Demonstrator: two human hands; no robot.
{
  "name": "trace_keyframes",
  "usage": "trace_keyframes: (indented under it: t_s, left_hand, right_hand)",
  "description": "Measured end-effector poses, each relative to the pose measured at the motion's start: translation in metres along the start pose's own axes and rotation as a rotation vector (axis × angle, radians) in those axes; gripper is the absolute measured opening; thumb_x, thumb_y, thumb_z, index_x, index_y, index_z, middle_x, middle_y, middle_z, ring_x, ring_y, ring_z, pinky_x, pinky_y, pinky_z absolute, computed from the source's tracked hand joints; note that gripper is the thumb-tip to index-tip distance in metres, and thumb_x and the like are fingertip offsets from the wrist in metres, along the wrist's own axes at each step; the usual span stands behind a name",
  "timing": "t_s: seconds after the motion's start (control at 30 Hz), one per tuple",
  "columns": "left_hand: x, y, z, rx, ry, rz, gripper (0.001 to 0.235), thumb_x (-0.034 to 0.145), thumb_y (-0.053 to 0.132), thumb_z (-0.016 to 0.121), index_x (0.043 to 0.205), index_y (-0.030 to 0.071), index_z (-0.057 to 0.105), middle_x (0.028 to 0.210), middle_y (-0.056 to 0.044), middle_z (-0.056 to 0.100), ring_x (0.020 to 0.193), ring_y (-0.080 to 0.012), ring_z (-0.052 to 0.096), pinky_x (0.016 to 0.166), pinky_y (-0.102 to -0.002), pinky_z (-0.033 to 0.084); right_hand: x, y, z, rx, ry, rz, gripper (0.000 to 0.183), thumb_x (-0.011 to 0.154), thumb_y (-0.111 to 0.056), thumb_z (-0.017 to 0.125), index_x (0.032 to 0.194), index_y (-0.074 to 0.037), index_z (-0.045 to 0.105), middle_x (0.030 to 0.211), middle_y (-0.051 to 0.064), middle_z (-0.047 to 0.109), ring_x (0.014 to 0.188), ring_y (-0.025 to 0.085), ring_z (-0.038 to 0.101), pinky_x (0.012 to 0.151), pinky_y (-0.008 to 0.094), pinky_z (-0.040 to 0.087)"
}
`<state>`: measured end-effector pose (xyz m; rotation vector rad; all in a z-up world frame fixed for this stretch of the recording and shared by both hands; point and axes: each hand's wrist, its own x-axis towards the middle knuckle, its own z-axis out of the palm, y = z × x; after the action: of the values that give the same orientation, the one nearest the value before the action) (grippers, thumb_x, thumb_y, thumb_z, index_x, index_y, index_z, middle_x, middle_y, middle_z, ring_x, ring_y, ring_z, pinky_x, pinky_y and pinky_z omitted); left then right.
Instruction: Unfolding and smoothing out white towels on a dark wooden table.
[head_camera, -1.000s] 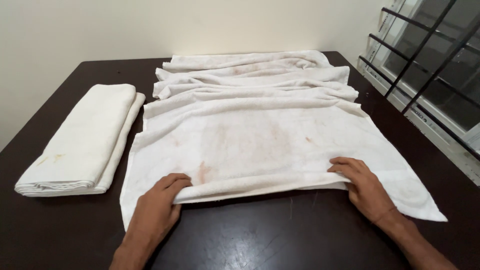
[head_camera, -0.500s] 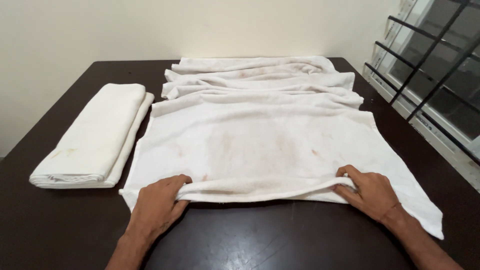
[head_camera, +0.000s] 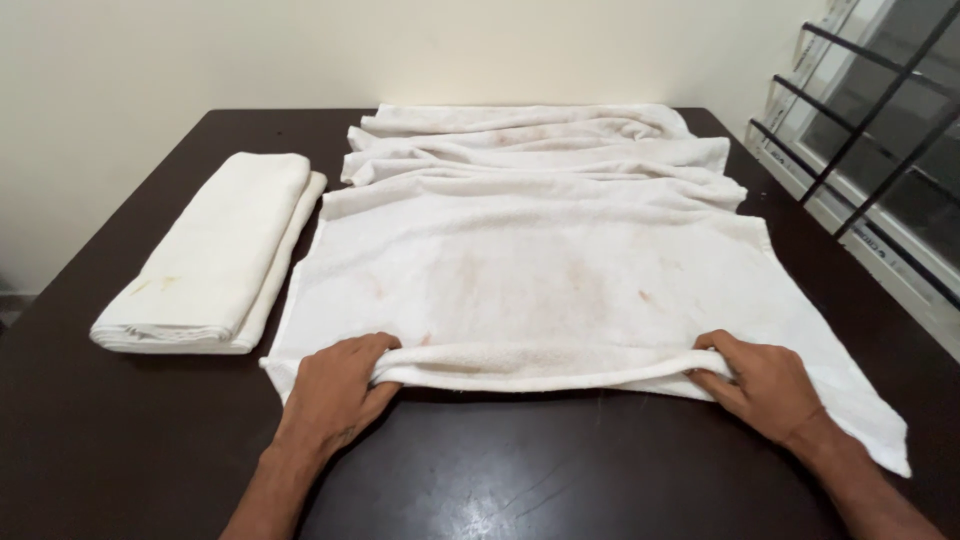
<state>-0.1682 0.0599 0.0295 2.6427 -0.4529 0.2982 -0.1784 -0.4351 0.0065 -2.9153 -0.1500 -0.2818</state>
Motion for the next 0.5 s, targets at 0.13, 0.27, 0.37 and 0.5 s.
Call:
trace_keyframes:
  t_s: [0.13, 0.27, 0.37, 0.5]
  left_hand:
    - [-0.001, -0.008, 0.007, -0.017, 0.063, 0.077, 0.035, 0.079, 0.024, 0.077, 0.11, 0.01, 0.068, 0.096, -0.011, 0.075, 0.091, -0.0322, 0.071, 0.079, -0.045, 0.055]
    - [0.0, -0.003, 0.002, -0.025, -0.004, 0.016, 0.033, 0.082, 0.026, 0.075, 0.11, 0.01, 0.068, 0.095, -0.01, 0.076, 0.088, -0.0295, 0.072, 0.08, -0.043, 0.056]
    - [0.001, -0.002, 0.002, -0.033, -0.036, 0.005, 0.029, 0.084, 0.026, 0.072, 0.108, 0.01, 0.069, 0.093, -0.01, 0.076, 0.086, -0.027, 0.073, 0.08, -0.042, 0.056]
    - [-0.001, -0.001, -0.001, -0.022, -0.021, 0.048, 0.025, 0.082, 0.019, 0.068, 0.104, 0.008, 0.069, 0.085, -0.012, 0.075, 0.078, -0.0296, 0.071, 0.074, -0.045, 0.055]
  right_hand:
    - [-0.002, -0.004, -0.001, -0.018, 0.012, -0.034, 0.036, 0.083, -0.045, 0.079, 0.105, -0.019, 0.07, 0.065, 0.008, 0.073, 0.059, 0.024, 0.071, 0.06, 0.041, 0.056]
    - [-0.004, -0.012, -0.007, -0.101, -0.066, 0.036, 0.042, 0.082, -0.047, 0.08, 0.112, -0.019, 0.07, 0.075, 0.004, 0.076, 0.063, 0.02, 0.075, 0.063, 0.037, 0.059]
    - [-0.011, -0.002, -0.003, -0.147, -0.072, 0.029, 0.042, 0.081, -0.045, 0.081, 0.112, -0.019, 0.071, 0.079, 0.002, 0.077, 0.065, 0.019, 0.075, 0.064, 0.035, 0.061]
    - [-0.021, 0.009, -0.002, -0.186, -0.023, -0.073, 0.037, 0.077, -0.036, 0.084, 0.108, -0.019, 0.072, 0.079, 0.002, 0.077, 0.068, 0.019, 0.075, 0.065, 0.035, 0.061]
